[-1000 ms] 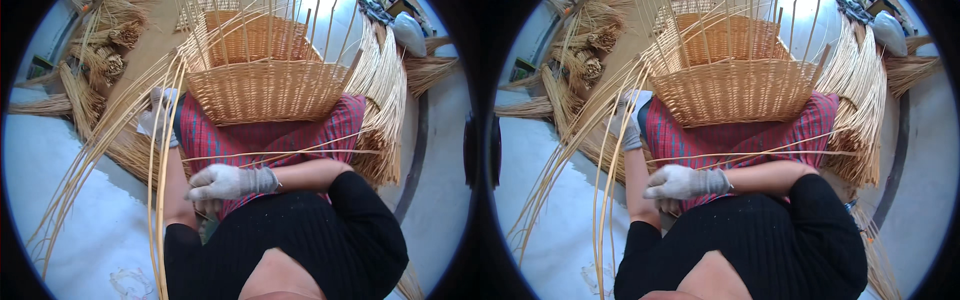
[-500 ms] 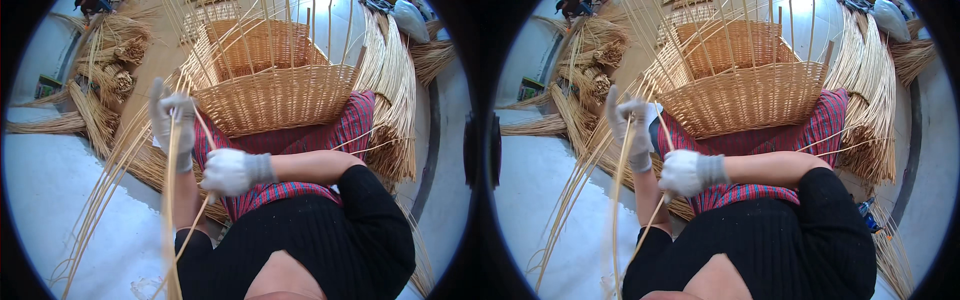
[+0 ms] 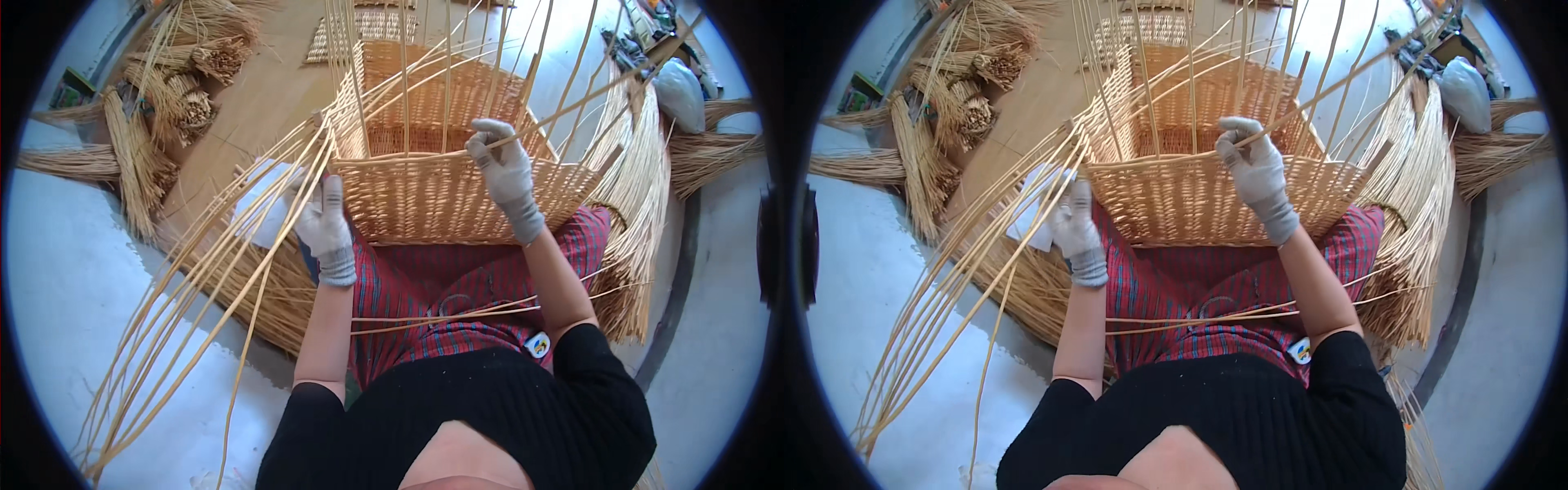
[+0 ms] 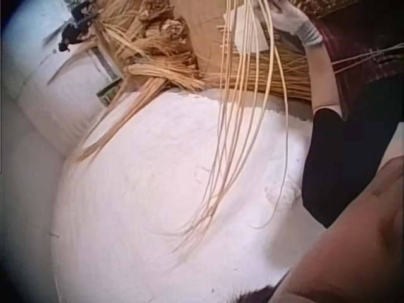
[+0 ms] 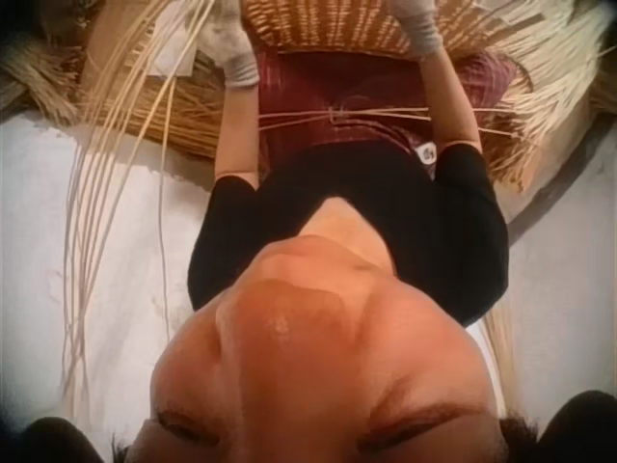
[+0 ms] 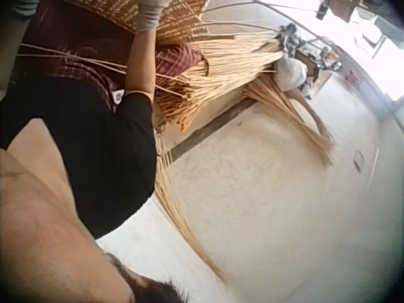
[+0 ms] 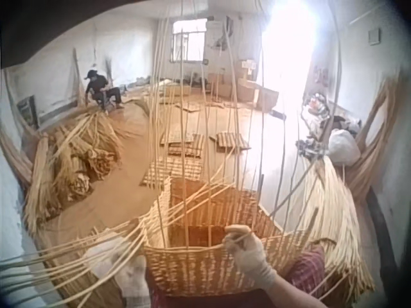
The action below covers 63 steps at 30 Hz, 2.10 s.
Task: Weaving a rectangular wicker basket using wooden strips.
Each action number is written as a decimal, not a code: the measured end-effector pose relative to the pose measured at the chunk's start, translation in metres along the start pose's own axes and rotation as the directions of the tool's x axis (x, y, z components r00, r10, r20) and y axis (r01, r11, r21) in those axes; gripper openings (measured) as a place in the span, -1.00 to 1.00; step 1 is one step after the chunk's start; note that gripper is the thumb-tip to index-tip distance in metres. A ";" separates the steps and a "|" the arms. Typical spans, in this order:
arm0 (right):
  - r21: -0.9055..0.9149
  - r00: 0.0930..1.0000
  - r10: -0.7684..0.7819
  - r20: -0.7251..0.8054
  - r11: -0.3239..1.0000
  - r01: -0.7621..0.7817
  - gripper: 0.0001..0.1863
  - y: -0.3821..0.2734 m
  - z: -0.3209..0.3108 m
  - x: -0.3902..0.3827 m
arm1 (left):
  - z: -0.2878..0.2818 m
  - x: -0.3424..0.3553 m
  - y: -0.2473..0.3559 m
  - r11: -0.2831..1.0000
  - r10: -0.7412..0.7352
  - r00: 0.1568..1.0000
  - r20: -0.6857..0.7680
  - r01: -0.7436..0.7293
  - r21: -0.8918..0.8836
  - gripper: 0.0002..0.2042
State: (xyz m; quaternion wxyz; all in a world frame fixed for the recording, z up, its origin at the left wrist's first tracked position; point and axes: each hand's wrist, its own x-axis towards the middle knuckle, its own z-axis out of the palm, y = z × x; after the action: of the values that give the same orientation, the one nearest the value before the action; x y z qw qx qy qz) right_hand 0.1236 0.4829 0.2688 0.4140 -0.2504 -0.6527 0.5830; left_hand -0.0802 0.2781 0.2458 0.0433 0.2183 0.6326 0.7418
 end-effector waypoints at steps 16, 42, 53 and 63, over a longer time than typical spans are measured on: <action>-0.063 0.831 -0.528 0.173 0.836 0.545 -0.95 -0.071 0.063 -0.035 | 0.018 0.037 -0.049 0.913 0.065 0.966 0.252 -0.159 0.375 -0.14; 0.425 0.916 0.370 -0.153 0.862 -0.277 -0.90 0.037 -0.069 -0.044 | 0.049 -0.011 -0.018 0.935 -0.184 0.962 -0.203 0.109 -0.337 -0.81; -0.599 0.867 -0.496 0.046 0.681 0.421 -0.55 -0.077 0.043 0.075 | 0.107 0.041 -0.018 0.847 -0.531 0.669 0.519 0.404 0.346 -0.67; 0.280 0.969 -0.126 -0.212 0.942 0.184 -0.81 0.016 -0.043 -0.030 | 0.120 0.038 0.029 0.861 -0.355 0.774 0.525 0.052 0.505 -0.52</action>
State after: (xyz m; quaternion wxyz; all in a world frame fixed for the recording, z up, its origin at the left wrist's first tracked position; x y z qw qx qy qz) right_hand 0.1727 0.4850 0.2450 0.5524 -0.1878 -0.5325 0.6132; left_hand -0.0628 0.3957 0.2962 0.2709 0.3739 0.7638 0.4509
